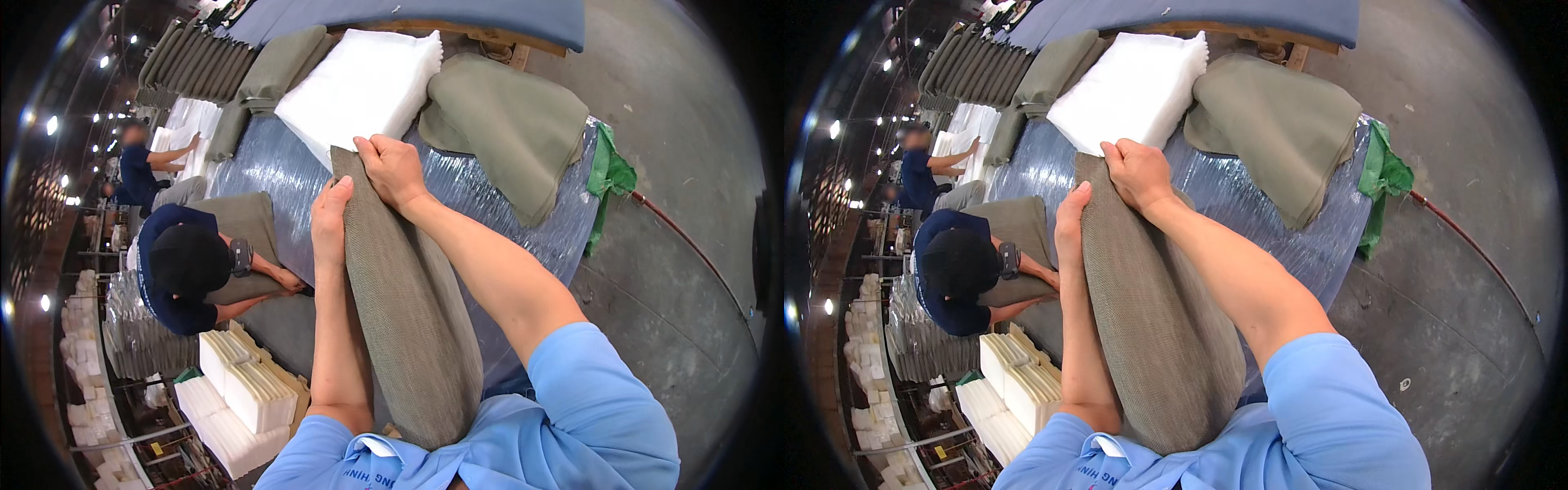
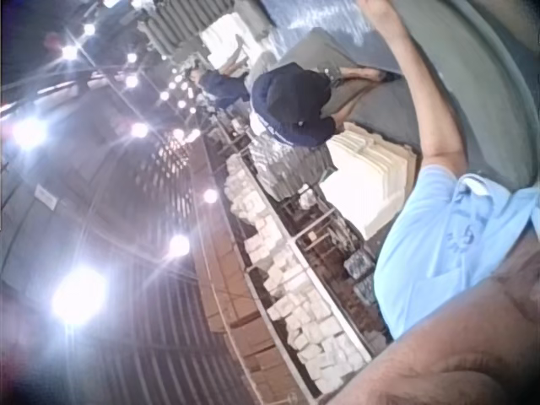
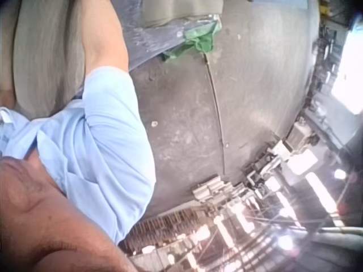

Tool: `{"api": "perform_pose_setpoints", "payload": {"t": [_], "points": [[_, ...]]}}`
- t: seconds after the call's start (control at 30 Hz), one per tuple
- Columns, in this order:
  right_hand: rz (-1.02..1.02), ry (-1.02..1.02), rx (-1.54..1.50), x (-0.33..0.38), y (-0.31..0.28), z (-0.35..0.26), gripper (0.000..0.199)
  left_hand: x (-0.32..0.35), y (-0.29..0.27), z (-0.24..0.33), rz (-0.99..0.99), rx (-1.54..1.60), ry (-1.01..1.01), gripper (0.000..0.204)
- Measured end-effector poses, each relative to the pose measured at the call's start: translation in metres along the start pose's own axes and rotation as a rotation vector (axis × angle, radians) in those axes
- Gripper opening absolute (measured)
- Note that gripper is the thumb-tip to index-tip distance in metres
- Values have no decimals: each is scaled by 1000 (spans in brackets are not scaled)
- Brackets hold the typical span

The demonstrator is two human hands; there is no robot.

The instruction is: The person inserts white foam inserts into green fabric pillow covers on a long table. They repeatedly open the cover, place the foam inside, and smooth the cover to fit the insert. A coworker performs the same task across the table.

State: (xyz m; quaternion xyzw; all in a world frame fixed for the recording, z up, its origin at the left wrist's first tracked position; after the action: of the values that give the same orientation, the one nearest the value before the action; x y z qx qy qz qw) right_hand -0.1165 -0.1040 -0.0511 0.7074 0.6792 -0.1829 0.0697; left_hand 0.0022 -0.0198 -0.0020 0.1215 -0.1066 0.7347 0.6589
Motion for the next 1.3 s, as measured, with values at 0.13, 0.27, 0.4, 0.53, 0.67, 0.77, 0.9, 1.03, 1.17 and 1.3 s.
{"api": "perform_pose_setpoints", "payload": {"t": [0.13, 0.27, 0.4, 0.53, 0.67, 0.77, 0.9, 1.03, 1.17, 1.3], "points": [[-42, -60, 141, 5, -5, 6, 41, 11, 8, 11, -26, -28, -62, 41], [-136, 47, 207, 28, -54, 52, 33, 10, -7, 17, 47, 21, -140, 40], [-330, 331, 390, 185, -139, 154, 42, 8, -80, -12, 45, 182, -189, 43], [-523, 918, 163, 356, -170, 151, 52, 61, -126, -46, 147, 363, -187, 53], [185, 1122, -484, 369, -193, 134, 52, 131, -149, -106, 274, 511, -178, 66], [86, 921, -369, 297, -222, 112, 46, 185, -148, -159, 338, 704, -207, 71], [-48, 529, -191, 211, -254, 33, 46, 254, -112, -232, 199, 901, -242, 69], [-114, 155, 50, 189, -270, -29, 48, 274, -76, -261, 272, 956, -407, 67], [-98, -29, 203, 195, -268, -101, 45, 280, -73, -267, 414, 904, -565, 65], [-52, 10, 388, 224, -252, -102, 40, 274, -88, -247, 607, 837, -405, 48]]}}
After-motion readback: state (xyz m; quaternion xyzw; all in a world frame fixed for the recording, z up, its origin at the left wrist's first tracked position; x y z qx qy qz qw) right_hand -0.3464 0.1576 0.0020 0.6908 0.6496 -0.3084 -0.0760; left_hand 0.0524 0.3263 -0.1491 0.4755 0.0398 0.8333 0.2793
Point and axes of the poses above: each hand's wrist, its own x-axis away from the middle knuckle, its own y-axis out of the palm, z = x × y, the point moved 2 cm from there along -x, towards the middle knuckle, and after that the axes turned 13 degrees about -y, right-handed, at the moved point
